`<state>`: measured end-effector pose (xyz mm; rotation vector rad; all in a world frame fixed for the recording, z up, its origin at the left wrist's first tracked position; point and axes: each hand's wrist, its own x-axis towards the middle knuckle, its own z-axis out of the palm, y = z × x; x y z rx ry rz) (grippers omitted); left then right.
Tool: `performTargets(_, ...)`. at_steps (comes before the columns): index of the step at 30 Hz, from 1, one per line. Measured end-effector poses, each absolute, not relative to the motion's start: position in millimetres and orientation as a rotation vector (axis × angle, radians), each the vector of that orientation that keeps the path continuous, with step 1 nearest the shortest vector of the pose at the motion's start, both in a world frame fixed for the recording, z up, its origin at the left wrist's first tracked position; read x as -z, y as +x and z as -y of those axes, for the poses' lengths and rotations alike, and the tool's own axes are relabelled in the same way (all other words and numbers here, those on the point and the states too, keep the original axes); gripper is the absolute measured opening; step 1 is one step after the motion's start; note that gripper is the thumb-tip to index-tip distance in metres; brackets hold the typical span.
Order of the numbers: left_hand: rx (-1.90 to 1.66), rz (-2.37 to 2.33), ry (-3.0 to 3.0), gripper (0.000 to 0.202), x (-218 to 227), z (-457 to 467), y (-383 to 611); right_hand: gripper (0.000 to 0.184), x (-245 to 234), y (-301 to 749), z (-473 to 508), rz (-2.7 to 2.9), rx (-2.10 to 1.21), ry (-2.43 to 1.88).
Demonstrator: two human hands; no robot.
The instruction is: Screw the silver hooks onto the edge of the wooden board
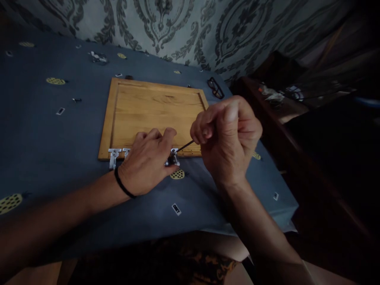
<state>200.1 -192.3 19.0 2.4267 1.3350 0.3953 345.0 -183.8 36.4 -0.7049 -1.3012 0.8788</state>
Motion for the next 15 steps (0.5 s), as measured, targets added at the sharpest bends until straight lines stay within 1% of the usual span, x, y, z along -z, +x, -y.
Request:
performTargets(8,-0.365,-1.331,2.418,0.057,-20.9,191.3,200.0,0.033,-32.4,344.5,180.3,1.285,-0.867,-0.664)
performTargets(15,-0.362,-1.344,2.440,0.059,-18.9,192.1,200.4,0.029,-25.1,347.1,174.1,1.352,-0.812,-0.619)
